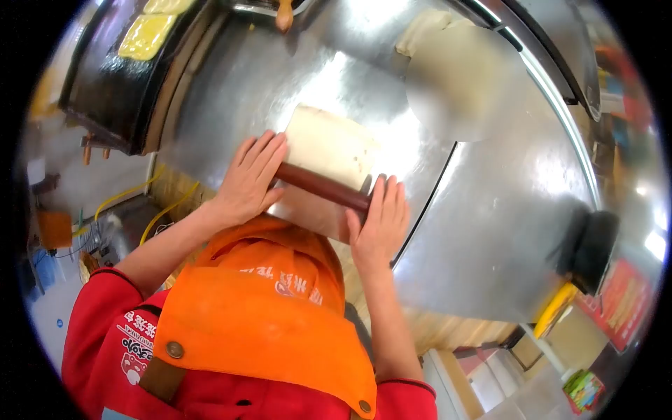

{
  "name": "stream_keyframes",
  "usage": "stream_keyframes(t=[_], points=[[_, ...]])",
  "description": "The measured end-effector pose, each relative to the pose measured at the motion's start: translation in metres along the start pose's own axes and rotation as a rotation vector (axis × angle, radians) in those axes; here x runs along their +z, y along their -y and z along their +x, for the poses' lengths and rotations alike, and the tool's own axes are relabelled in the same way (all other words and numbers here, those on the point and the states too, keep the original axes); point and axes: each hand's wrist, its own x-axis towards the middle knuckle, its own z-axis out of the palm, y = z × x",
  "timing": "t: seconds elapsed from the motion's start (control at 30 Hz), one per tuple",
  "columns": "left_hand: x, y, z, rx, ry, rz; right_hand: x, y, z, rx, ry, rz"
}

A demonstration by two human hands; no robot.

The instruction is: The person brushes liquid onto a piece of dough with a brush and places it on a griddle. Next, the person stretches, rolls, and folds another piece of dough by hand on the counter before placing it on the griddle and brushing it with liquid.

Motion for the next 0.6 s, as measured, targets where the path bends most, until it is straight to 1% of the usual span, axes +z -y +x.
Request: stream_keyframes(t=[0.03, 0.17, 0.2, 0.23, 0.27, 0.3, 0.4, 0.43, 0.5, 0.53, 0.6], points=[[-0.003, -0.003, -0.003, -0.01, 0.014, -0.01, 0.0, 0.002, -0.007, -0.016, -0.028, 0.002], [-0.004, -0.004, 0.003, -0.046, 0.033, -0.067, 0.006, 0.0, -0.013, 0.05, -0.032, 0.08], [-0.004, -0.001, 0.003, -0.051, 0.003, -0.11, 0.005, -0.001, -0.018, 0.071, 0.025, 0.065], [-0.005, 0.0, 0.002, -0.058, -0.013, -0.154, 0.007, -0.006, -0.023, 0.005, -0.054, 0.158], [-0.011, -0.002, 0.007, -0.084, -0.108, -0.199, 0.0, -0.005, -0.024, 0.013, -0.021, 0.227], [-0.014, -0.004, 0.007, -0.127, -0.184, -0.247, -0.011, 0.004, -0.025, 0.059, -0.035, 0.26], [0.011, 0.011, 0.0, -0.466, -0.291, -0.532, -0.027, 0.008, -0.044, 0.231, -0.04, 0.281], [0.009, 0.015, 0.004, -0.528, -0.254, -0.676, -0.03, 0.005, -0.053, 0.304, -0.034, 0.295], [0.005, 0.02, 0.009, -0.661, -0.165, -0.962, -0.03, 0.0, -0.064, 0.45, -0.116, 0.286], [0.0, 0.02, 0.015, -0.702, -0.063, -0.953, -0.031, -0.003, -0.063, 0.518, -0.153, 0.287], [-0.001, 0.018, 0.024, -0.735, -0.027, -1.073, -0.031, -0.006, -0.064, 0.763, -0.204, 0.396]])
